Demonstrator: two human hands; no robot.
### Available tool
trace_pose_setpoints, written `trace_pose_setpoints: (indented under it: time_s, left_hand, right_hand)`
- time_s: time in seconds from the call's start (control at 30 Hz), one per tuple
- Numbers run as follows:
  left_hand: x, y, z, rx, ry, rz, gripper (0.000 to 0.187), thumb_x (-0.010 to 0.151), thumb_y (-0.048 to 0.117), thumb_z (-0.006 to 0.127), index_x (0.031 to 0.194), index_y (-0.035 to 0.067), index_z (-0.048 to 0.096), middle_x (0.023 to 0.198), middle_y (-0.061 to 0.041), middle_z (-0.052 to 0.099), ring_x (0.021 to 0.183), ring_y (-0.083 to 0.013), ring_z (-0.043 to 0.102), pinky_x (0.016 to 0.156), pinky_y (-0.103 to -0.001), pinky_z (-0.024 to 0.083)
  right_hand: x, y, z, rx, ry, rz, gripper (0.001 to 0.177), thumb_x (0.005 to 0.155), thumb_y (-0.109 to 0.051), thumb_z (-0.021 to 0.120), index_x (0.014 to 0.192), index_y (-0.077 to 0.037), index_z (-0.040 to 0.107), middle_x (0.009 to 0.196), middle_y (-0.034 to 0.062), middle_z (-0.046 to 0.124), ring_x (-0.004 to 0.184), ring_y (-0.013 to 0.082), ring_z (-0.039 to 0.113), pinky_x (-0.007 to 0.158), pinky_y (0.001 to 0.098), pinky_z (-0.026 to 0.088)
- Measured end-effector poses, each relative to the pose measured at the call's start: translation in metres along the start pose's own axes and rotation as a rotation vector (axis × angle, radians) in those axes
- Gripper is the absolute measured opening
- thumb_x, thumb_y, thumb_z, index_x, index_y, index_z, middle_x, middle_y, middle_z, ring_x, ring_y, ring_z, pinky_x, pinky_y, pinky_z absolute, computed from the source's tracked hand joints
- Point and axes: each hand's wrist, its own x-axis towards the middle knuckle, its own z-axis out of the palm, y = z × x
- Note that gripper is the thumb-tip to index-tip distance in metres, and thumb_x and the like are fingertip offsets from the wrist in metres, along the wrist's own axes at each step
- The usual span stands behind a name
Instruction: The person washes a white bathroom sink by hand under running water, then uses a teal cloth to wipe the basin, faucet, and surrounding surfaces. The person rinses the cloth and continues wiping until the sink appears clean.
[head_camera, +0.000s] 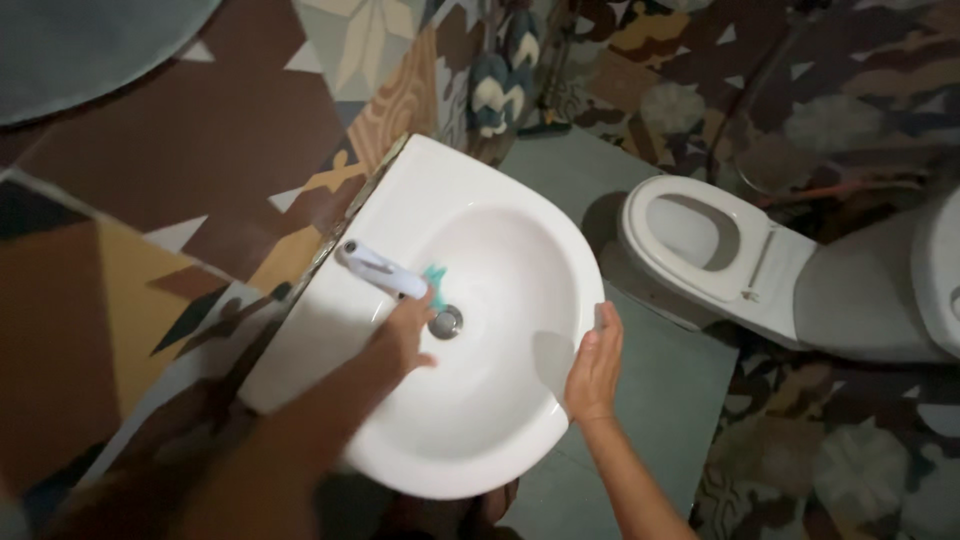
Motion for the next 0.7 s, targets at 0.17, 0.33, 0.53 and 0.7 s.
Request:
trace_pose_setpoints:
  time_s: [0.17,0.33,0.53,0.7]
  left_hand:
    - [-0.025,0.057,0.000,-0.098,-0.366,-0.091,0.113,0.091,0.080,0.044,0.160,-0.003,0.011,0.168,-0.025,0.001,0.156,-0.0425,-0.003,0.125,-0.054,0.003]
    - [-0.085,0.079,-0.024,-0.413,-0.417,0.114,0.079,0.101,0.062,0.034,0.148,-0.001,0.043,0.151,-0.026,0.045,0.142,-0.0402,0.042,0.118,-0.046,0.033]
    - [-0.111,0.061,-0.061,-1.055,-0.048,0.151,0.051,0.106,0.040,0.036,0.123,0.007,0.071,0.124,-0.012,0.075,0.119,-0.0268,0.070,0.105,-0.036,0.051]
    - [-0.110,0.064,-0.109,-1.239,0.456,0.212,0.049,0.108,0.037,0.041,0.139,0.002,0.055,0.137,-0.013,0.069,0.130,-0.0273,0.063,0.110,-0.040,0.046]
  right_hand:
    - [-0.006,0.014,0.000,-0.005,0.011,-0.020,0.059,0.111,-0.038,0.031,0.150,0.005,0.040,0.157,0.0270,0.041,0.145,0.0425,0.041,0.121,0.0481,0.031]
    - [0.000,0.003,0.003,-0.124,0.026,-0.075,0.057,0.105,-0.031,0.043,0.149,0.006,0.040,0.155,0.0283,0.041,0.144,0.0447,0.038,0.118,0.0499,0.027]
    - [-0.005,-0.058,-0.013,-0.315,-0.212,-0.285,0.058,0.084,-0.015,0.067,0.140,-0.012,0.052,0.145,0.0171,0.052,0.125,0.0343,0.055,0.097,0.0455,0.044]
    - [-0.015,-0.126,-0.040,0.216,-0.791,-0.068,0.091,0.072,-0.004,0.072,0.154,-0.012,0.032,0.146,0.0085,0.053,0.088,0.0205,0.061,0.066,0.0317,0.054]
